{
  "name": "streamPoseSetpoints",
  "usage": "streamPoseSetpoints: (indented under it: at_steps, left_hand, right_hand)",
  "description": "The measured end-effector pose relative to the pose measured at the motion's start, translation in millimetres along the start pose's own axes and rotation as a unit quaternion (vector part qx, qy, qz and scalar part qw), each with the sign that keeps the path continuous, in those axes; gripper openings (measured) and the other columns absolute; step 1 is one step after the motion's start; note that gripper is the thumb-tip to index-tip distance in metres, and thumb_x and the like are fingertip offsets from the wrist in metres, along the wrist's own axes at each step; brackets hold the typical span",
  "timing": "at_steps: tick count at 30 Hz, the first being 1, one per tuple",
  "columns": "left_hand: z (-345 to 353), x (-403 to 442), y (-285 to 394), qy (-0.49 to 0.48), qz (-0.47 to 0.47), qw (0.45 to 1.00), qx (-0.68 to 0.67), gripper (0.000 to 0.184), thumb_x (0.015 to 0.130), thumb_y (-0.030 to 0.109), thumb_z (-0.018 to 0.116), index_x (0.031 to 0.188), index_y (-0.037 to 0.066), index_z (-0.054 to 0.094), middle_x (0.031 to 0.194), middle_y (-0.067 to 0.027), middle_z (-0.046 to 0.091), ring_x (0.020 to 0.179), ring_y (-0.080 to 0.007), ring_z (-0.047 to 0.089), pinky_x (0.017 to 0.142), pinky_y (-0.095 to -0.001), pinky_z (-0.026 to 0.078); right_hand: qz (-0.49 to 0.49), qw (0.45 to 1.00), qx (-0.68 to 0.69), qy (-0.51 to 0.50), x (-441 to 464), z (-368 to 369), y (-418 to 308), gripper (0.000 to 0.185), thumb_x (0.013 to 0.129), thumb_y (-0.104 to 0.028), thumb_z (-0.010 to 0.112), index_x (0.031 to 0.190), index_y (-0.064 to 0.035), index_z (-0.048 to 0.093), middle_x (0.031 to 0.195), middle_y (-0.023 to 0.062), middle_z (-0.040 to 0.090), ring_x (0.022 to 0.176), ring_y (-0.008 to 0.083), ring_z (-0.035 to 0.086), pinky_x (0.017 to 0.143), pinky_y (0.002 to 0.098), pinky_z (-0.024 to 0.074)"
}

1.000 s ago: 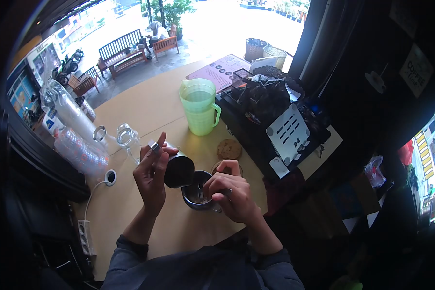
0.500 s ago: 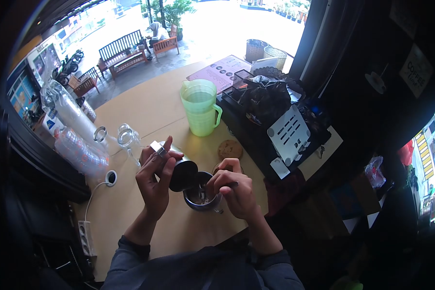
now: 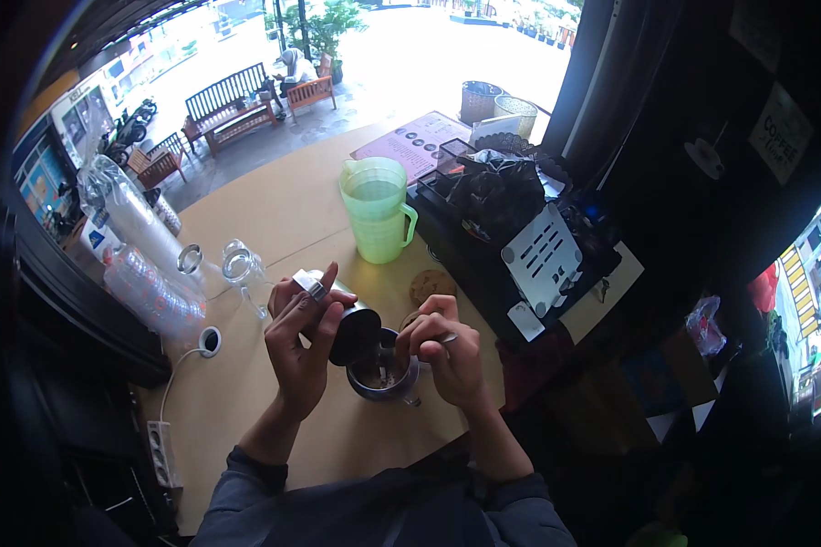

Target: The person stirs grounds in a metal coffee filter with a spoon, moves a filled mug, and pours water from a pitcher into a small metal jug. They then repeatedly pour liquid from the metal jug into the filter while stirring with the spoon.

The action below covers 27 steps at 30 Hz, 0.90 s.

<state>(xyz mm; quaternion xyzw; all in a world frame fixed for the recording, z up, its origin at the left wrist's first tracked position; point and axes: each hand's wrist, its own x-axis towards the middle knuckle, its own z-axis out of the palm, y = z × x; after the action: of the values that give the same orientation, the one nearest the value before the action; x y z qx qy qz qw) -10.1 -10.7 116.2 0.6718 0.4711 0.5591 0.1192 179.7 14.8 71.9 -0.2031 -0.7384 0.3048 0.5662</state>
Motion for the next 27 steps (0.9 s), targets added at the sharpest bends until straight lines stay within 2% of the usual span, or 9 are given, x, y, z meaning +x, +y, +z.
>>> streamPoseSetpoints:
  at_steps: [3, 6, 8, 11, 15, 17, 21, 23, 27]
  left_hand:
    - [-0.5, 0.3, 2.4, -0.005, 0.005, 1.0, 0.002, 0.033, 0.088, 0.013, 0.062, 0.118, 0.0, 0.066, 0.09, -0.0012, 0.072, 0.095, -0.0172, 0.054, 0.105, -0.0462, 0.021]
    - [-1.0, 0.9, 2.9, -0.018, 0.023, 0.999, 0.029, 0.035, 0.09, 0.012, 0.059, 0.12, -0.005, 0.063, 0.088, -0.0042, 0.071, 0.093, -0.0186, 0.051, 0.099, -0.04, 0.028]
    - [-0.2, 0.4, 3.0, -0.014, 0.036, 0.998, 0.039, 0.034, 0.09, 0.012, 0.059, 0.119, -0.004, 0.064, 0.088, -0.0041, 0.071, 0.093, -0.0187, 0.052, 0.1, -0.0409, 0.027]
    - [0.9, 0.3, 2.8, -0.01, 0.026, 0.999, 0.019, 0.03, 0.088, 0.014, 0.062, 0.115, 0.001, 0.068, 0.088, -0.001, 0.072, 0.094, -0.0165, 0.053, 0.105, -0.047, 0.02]
    - [1.6, 1.4, 3.9, -0.011, 0.024, 0.999, 0.018, 0.03, 0.088, 0.013, 0.062, 0.115, 0.001, 0.068, 0.088, -0.0011, 0.072, 0.094, -0.0165, 0.053, 0.105, -0.047, 0.02]
    - [1.1, 2.7, 5.8, -0.024, 0.015, 0.999, 0.023, 0.03, 0.089, 0.011, 0.059, 0.115, -0.004, 0.066, 0.089, -0.0044, 0.071, 0.094, -0.0186, 0.052, 0.101, -0.0405, 0.027]
    - [2.2, 4.7, 5.7, -0.02, 0.005, 1.0, 0.013, 0.029, 0.089, 0.011, 0.06, 0.113, -0.005, 0.067, 0.09, -0.0044, 0.071, 0.094, -0.0181, 0.052, 0.1, -0.0394, 0.028]
    - [3.2, 4.9, 3.4, -0.015, 0.005, 1.0, 0.002, 0.032, 0.088, 0.011, 0.061, 0.118, -0.001, 0.066, 0.088, -0.0027, 0.071, 0.091, -0.0161, 0.052, 0.103, -0.0465, 0.022]
    - [4.1, 5.2, 2.8, -0.016, 0.001, 1.0, 0.003, 0.032, 0.089, 0.012, 0.061, 0.118, -0.001, 0.066, 0.088, -0.0027, 0.072, 0.09, -0.0161, 0.052, 0.103, -0.0464, 0.023]
  right_hand:
    - [0.015, 0.999, 0.007, 0.029, -1.0, 0.1, 3.3, 0.044, 0.1, -0.042, 0.044, 0.077, -0.0059, 0.055, 0.068, 0.0065, 0.066, 0.064, 0.0164, 0.06, 0.09, 0.0382, 0.0363]
    - [-0.014, 1.0, 0.008, 0.016, -3.4, 2.3, 3.5, 0.044, 0.1, -0.042, 0.044, 0.077, -0.0061, 0.055, 0.068, 0.0067, 0.066, 0.065, 0.016, 0.061, 0.091, 0.0375, 0.0351]
    - [0.027, 0.998, 0.024, 0.049, -5.2, 0.2, 3.2, 0.048, 0.1, -0.048, 0.04, 0.076, -0.0079, 0.052, 0.065, 0.0083, 0.066, 0.061, 0.012, 0.062, 0.095, 0.0392, 0.0332]
    - [0.017, 0.999, -0.002, 0.045, -4.1, 3.7, 4.2, 0.05, 0.1, -0.049, 0.04, 0.076, -0.0079, 0.052, 0.065, 0.0085, 0.066, 0.061, 0.0121, 0.062, 0.096, 0.0398, 0.0332]
    - [0.009, 0.999, 0.026, 0.033, -5.5, 3.2, 3.8, 0.05, 0.099, -0.05, 0.04, 0.076, -0.0077, 0.053, 0.065, 0.0083, 0.066, 0.06, 0.0125, 0.062, 0.097, 0.0403, 0.0328]
    - [0.011, 0.999, -0.002, 0.034, -2.4, 1.9, 5.3, 0.051, 0.099, -0.05, 0.04, 0.076, -0.0076, 0.053, 0.065, 0.0079, 0.066, 0.061, 0.0129, 0.062, 0.097, 0.0409, 0.0324]
    - [-0.019, 1.0, 0.014, 0.012, -2.6, -0.1, 5.5, 0.045, 0.099, -0.045, 0.043, 0.077, -0.0071, 0.054, 0.07, 0.007, 0.067, 0.063, 0.0154, 0.061, 0.093, 0.0397, 0.034]
    - [0.002, 1.0, 0.009, 0.019, -3.2, -2.9, -0.8, 0.05, 0.098, -0.05, 0.042, 0.074, -0.0077, 0.054, 0.068, 0.008, 0.067, 0.061, 0.015, 0.063, 0.094, 0.0425, 0.0343]
    - [-0.046, 0.997, -0.062, 0.0, -0.9, 7.6, -11.2, 0.048, 0.097, -0.05, 0.045, 0.074, -0.0083, 0.054, 0.069, 0.0067, 0.068, 0.06, 0.0171, 0.064, 0.09, 0.0433, 0.0355]
